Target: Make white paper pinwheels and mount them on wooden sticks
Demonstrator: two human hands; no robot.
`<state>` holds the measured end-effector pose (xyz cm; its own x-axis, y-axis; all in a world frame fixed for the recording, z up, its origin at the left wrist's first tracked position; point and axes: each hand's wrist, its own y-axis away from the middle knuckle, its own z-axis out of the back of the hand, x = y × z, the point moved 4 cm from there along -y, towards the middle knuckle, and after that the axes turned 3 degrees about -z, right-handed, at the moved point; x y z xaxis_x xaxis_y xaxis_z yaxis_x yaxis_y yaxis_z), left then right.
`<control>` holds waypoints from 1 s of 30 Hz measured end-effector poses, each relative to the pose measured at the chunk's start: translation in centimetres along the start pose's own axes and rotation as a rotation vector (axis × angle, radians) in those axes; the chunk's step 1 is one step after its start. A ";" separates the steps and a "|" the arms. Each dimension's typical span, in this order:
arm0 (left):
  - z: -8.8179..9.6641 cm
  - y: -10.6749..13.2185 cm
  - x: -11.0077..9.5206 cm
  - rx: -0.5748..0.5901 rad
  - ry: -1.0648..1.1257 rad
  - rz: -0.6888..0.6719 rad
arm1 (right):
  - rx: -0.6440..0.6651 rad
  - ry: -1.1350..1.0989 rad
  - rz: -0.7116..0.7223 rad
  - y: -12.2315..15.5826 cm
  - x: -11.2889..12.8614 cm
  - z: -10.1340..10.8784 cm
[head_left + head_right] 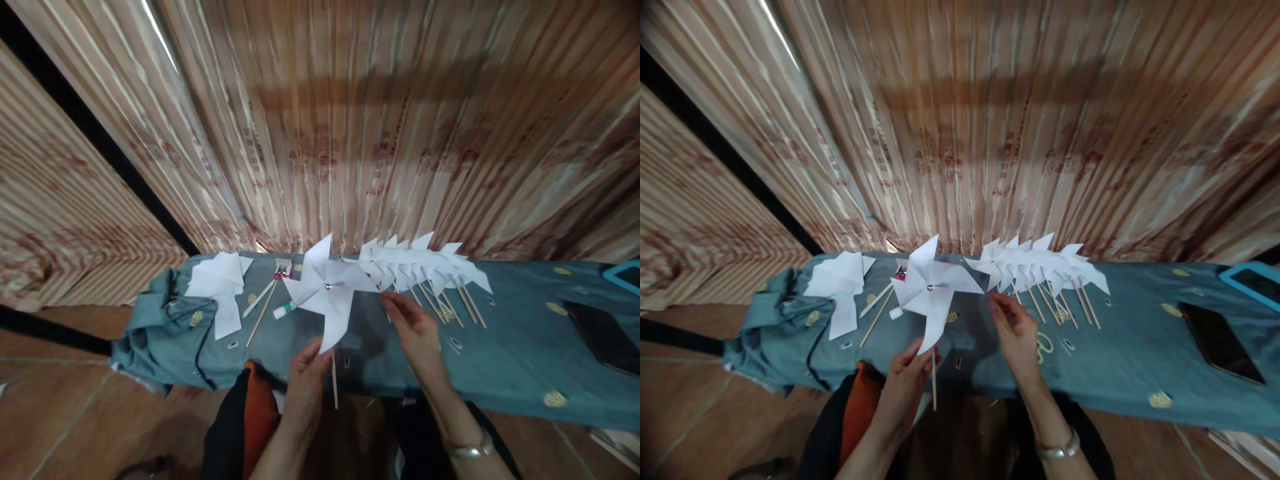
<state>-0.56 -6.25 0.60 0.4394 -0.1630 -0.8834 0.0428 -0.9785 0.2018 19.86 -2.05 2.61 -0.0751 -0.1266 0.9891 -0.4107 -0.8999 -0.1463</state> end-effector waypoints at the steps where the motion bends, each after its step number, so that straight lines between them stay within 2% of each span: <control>1: -0.4 -0.9 -0.7 0.004 -0.012 -0.037 | 0.004 0.030 0.028 0.0 0.2 -0.5; 3: -1.5 -2.9 -1.9 0.037 -0.017 -0.098 | 0.047 0.081 0.064 0.2 0.3 -1.7; 6: -3.5 -5.7 -2.7 0.077 0.005 -0.134 | 0.224 0.073 0.011 1.0 -0.4 -3.6; 9: -5.3 -7.6 -2.2 0.116 -0.056 -0.149 | 0.337 0.039 -0.019 1.6 -1.3 -5.0; 12: -6.1 -8.7 -1.0 0.142 -0.119 -0.148 | 0.330 0.032 -0.033 1.3 -2.2 -5.3; 16: -6.1 -9.3 0.2 0.153 -0.122 -0.129 | 0.311 0.045 -0.081 0.5 -3.0 -5.2; 23: -4.4 -9.6 1.0 0.093 -0.156 -0.069 | 0.285 0.026 -0.069 -0.5 -3.4 -5.7; 27: -3.5 -10.0 1.1 0.100 -0.208 -0.096 | 0.317 0.035 -0.060 -0.4 -3.4 -6.5; 30: -3.0 -10.1 0.8 0.108 -0.239 -0.116 | 0.368 0.110 -0.008 -0.3 -2.8 -6.2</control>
<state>2.00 3.84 -0.86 0.2130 -0.0619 -0.9751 -0.0209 -0.9980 0.0588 14.61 1.18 -0.21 -0.1789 -0.0913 0.9796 -0.0598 -0.9928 -0.1035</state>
